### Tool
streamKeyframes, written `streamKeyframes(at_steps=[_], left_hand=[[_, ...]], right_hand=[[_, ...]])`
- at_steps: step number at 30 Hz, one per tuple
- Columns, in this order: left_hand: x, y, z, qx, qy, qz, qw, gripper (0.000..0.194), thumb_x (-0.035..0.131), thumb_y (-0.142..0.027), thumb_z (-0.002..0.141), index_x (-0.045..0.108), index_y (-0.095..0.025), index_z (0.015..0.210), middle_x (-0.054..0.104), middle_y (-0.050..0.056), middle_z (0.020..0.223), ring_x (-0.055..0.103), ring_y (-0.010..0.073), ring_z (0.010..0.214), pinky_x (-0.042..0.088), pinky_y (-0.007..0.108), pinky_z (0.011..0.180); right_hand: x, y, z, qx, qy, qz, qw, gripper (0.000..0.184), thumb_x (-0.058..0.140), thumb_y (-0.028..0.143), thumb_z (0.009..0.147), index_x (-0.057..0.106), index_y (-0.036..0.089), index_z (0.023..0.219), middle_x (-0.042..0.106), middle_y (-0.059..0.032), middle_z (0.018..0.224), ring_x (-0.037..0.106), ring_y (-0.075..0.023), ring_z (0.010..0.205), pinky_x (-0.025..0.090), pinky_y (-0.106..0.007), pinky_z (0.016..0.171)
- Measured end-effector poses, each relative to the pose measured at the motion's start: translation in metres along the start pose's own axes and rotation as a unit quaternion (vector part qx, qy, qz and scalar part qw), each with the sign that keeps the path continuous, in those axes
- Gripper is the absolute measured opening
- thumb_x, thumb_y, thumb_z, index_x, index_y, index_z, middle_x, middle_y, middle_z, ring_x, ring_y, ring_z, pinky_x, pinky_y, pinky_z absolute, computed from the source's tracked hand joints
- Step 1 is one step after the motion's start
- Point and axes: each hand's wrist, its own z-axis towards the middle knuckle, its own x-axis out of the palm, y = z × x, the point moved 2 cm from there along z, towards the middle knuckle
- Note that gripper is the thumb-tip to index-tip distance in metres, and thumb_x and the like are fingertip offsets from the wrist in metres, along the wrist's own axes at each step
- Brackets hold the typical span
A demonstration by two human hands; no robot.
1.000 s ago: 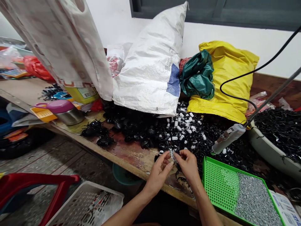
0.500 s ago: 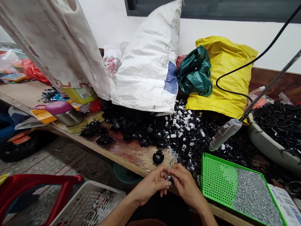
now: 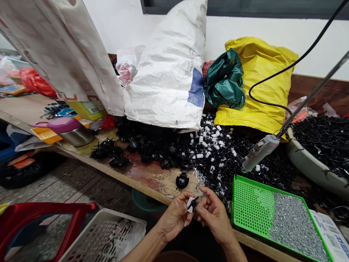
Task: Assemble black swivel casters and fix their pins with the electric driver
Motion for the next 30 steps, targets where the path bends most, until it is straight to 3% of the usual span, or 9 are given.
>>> streamKeyframes(at_steps=[6, 10, 14, 20, 27, 30], left_hand=[[-0.003, 0.007, -0.001, 0.02, -0.008, -0.008, 1.0, 0.038, 0.079, -0.028, 0.048, 0.057, -0.017, 0.077, 0.056, -0.005, 0.055, 0.05, 0.0056, 0.038, 0.035, 0.014, 0.033], [-0.003, 0.002, -0.003, 0.013, -0.042, 0.053, 0.998, 0.033, 0.077, -0.02, 0.052, 0.058, -0.015, 0.079, 0.059, -0.002, 0.059, 0.056, 0.0096, 0.045, 0.042, 0.018, 0.04], [0.003, -0.011, -0.007, -0.013, -0.06, 0.107, 0.992, 0.032, 0.072, -0.016, 0.057, 0.061, -0.013, 0.087, 0.061, 0.001, 0.069, 0.059, 0.0121, 0.054, 0.046, 0.022, 0.05], [0.005, -0.016, -0.009, -0.019, -0.055, 0.186, 0.981, 0.036, 0.073, -0.016, 0.056, 0.061, -0.012, 0.089, 0.062, 0.002, 0.069, 0.057, 0.0112, 0.058, 0.047, 0.024, 0.056], [-0.002, -0.002, -0.008, -0.024, -0.046, 0.266, 0.963, 0.035, 0.07, -0.017, 0.058, 0.062, -0.015, 0.092, 0.062, 0.001, 0.07, 0.052, 0.0087, 0.058, 0.044, 0.022, 0.057], [-0.008, 0.0, -0.007, -0.002, -0.054, 0.303, 0.952, 0.028, 0.065, -0.013, 0.06, 0.064, -0.015, 0.088, 0.06, 0.001, 0.067, 0.051, 0.0089, 0.056, 0.043, 0.021, 0.055]], right_hand=[[0.005, -0.013, -0.005, -0.017, -0.036, -0.034, 0.999, 0.016, 0.058, 0.034, 0.074, 0.054, 0.019, 0.075, 0.051, 0.0028, 0.057, 0.048, -0.0087, 0.047, 0.035, -0.019, 0.041], [0.004, -0.015, -0.007, -0.059, -0.054, -0.14, 0.987, 0.015, 0.049, 0.034, 0.08, 0.052, 0.019, 0.074, 0.053, 0.0011, 0.061, 0.051, -0.0117, 0.055, 0.04, -0.023, 0.052], [-0.006, -0.005, -0.005, -0.113, -0.065, -0.327, 0.936, 0.018, 0.043, 0.032, 0.082, 0.052, 0.019, 0.073, 0.053, -0.0007, 0.067, 0.05, -0.0133, 0.063, 0.04, -0.023, 0.058], [-0.008, 0.012, -0.003, -0.193, 0.005, -0.502, 0.843, 0.016, 0.035, 0.015, 0.082, 0.049, 0.02, 0.077, 0.052, -0.0013, 0.07, 0.051, -0.0129, 0.062, 0.038, -0.023, 0.057], [-0.004, 0.008, -0.005, -0.162, -0.004, -0.606, 0.779, 0.017, 0.037, 0.009, 0.074, 0.05, 0.019, 0.072, 0.056, -0.0024, 0.067, 0.054, -0.0148, 0.059, 0.037, -0.025, 0.053], [-0.004, 0.011, -0.004, -0.134, 0.013, -0.617, 0.776, 0.016, 0.039, 0.011, 0.074, 0.052, 0.019, 0.069, 0.057, -0.0017, 0.066, 0.054, -0.0144, 0.057, 0.036, -0.024, 0.052]])
